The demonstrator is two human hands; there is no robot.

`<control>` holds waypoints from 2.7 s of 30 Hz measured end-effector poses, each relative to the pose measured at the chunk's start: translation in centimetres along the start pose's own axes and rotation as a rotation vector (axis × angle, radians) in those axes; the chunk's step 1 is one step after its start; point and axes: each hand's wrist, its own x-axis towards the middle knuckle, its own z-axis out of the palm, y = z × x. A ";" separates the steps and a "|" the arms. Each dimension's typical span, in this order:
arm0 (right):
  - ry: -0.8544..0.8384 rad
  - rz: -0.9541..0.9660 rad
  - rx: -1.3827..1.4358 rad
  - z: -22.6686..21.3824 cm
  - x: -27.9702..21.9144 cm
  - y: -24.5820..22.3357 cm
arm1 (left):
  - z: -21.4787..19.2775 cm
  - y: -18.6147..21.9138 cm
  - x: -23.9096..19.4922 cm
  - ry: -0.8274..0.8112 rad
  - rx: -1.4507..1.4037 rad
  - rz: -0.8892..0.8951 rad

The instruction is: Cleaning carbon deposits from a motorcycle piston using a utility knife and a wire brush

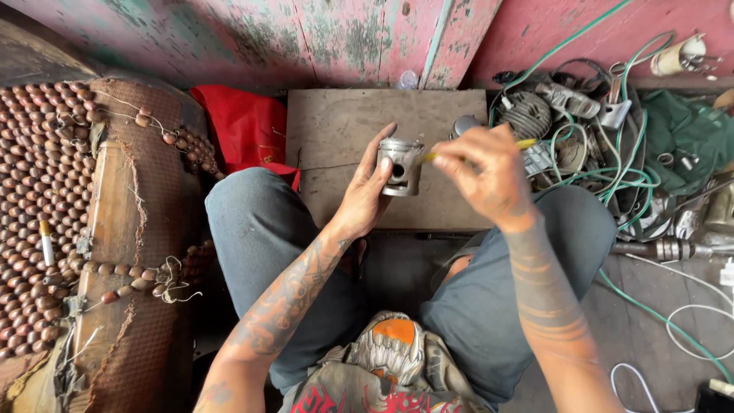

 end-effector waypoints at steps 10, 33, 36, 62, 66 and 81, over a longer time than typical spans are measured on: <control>-0.074 0.041 0.150 0.8 -0.1 -0.1 | -0.4 -0.7 0.6 0.049 -0.181 -0.062; -0.025 0.073 -0.043 0.4 -0.7 2.2 | -1.5 -0.3 0.5 0.064 -0.173 -0.066; -0.053 0.063 0.018 1.2 -0.4 -0.8 | -0.9 0.2 0.1 0.063 -0.148 -0.065; 0.015 0.158 0.056 0.6 -0.7 0.4 | -0.3 -1.4 0.4 0.066 0.012 -0.057; 0.042 0.183 -0.018 0.5 -0.8 1.3 | 0.1 -1.7 1.0 0.111 0.008 -0.117; 0.032 0.286 0.192 3.7 -0.7 9.0 | -3.5 -5.9 5.9 0.313 0.012 -0.299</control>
